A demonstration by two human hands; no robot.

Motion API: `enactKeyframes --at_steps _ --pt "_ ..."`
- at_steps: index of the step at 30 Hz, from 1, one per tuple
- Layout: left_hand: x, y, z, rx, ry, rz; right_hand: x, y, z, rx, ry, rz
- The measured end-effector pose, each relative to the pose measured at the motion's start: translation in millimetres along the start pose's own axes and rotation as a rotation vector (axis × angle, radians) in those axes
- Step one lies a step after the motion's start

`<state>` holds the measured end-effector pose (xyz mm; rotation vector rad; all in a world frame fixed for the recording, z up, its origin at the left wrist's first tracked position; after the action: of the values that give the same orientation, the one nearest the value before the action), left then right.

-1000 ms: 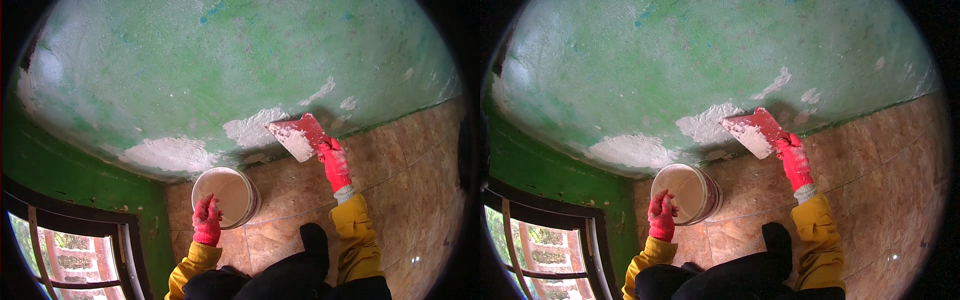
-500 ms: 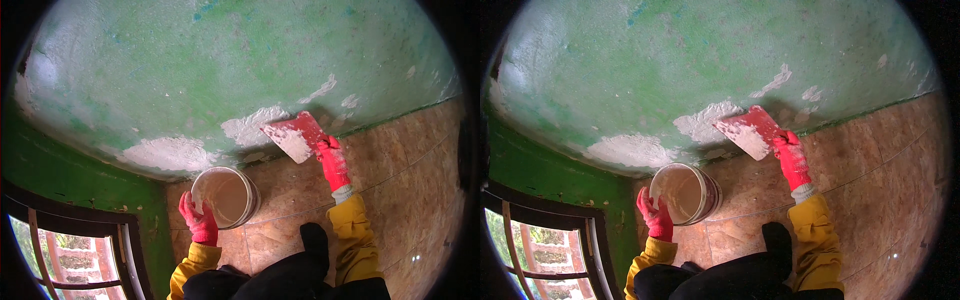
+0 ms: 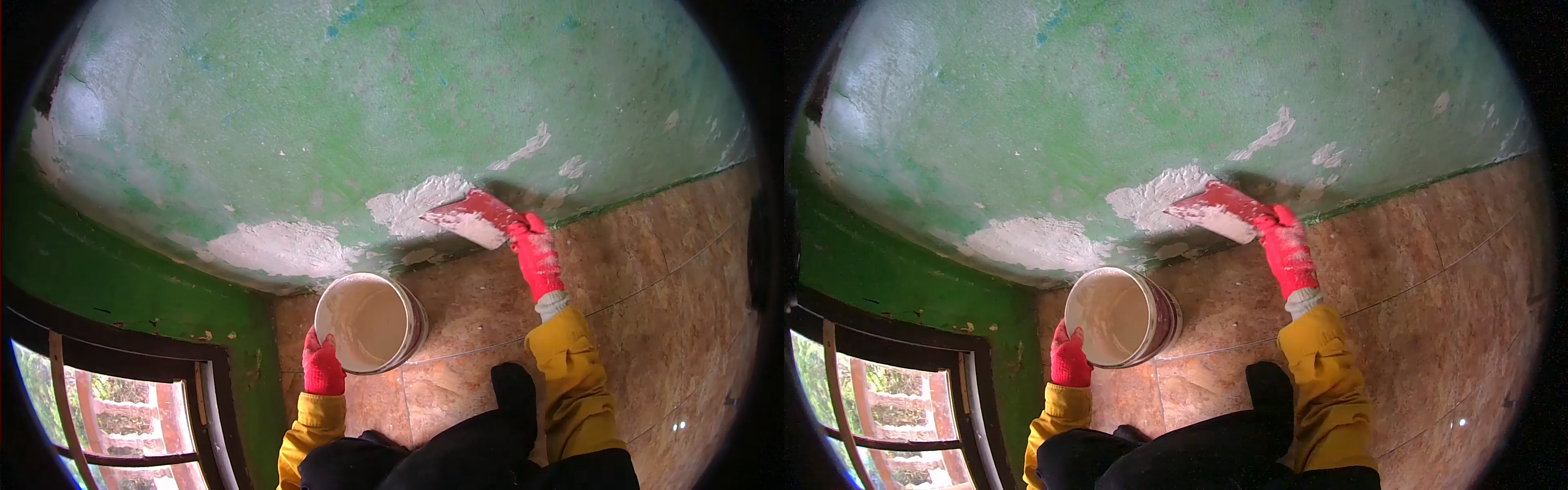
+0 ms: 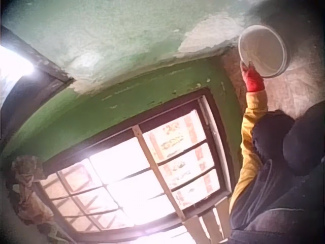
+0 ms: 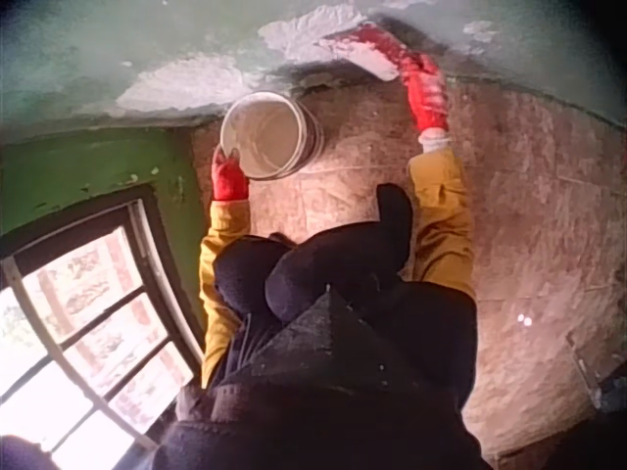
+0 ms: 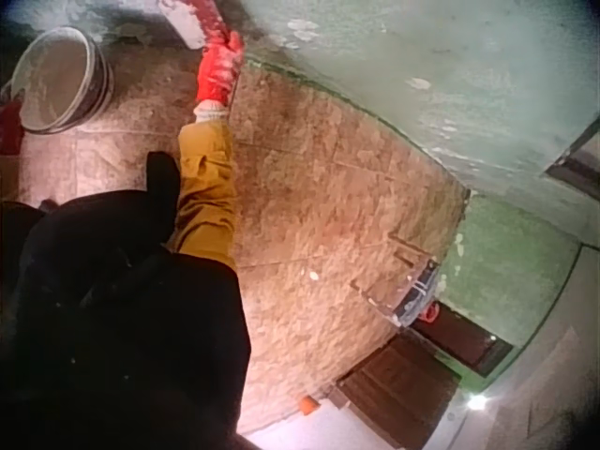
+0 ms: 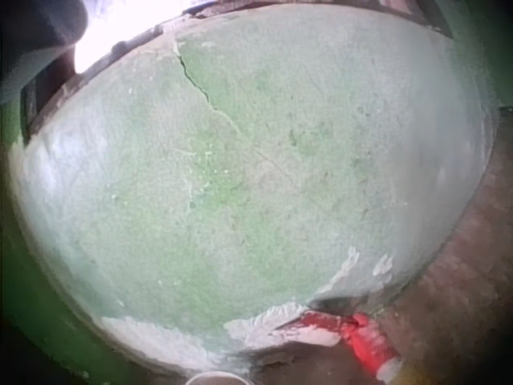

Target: The person scrapes a wall with a putty knife, then mixes putty in a bucket and applies it to the wall surface.

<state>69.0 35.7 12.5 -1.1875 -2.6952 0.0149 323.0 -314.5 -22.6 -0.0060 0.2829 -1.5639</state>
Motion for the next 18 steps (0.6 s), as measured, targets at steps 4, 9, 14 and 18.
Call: enactKeyframes --at_steps 4,9,14,18 --pt "21.6 -0.8 16.2 -0.002 0.011 -0.024 27.6 -1.8 14.6 0.078 0.063 -0.067" --pt "26.2 -7.8 20.2 0.039 -0.132 0.004 2.2 -15.5 7.6 -0.013 0.05 0.064" --pt "32.3 -11.9 14.8 0.065 0.053 -0.001 15.3 11.0 20.8 0.11 -0.008 -0.093" --pt "48.7 -18.3 23.2 0.05 0.073 -0.043 19.3 -7.9 22.2 0.07 0.042 -0.084"
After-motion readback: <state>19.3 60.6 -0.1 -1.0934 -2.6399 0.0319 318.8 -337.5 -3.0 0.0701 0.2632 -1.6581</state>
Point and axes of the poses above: each hand's wrist, its own y-axis towards the middle knuckle, its own x-axis out of the back of the hand, z = x × y, the point moved 5 cm from there along y, towards the middle knuckle, and after that the axes turned 8 degrees about -x, right-handed, at the moved point
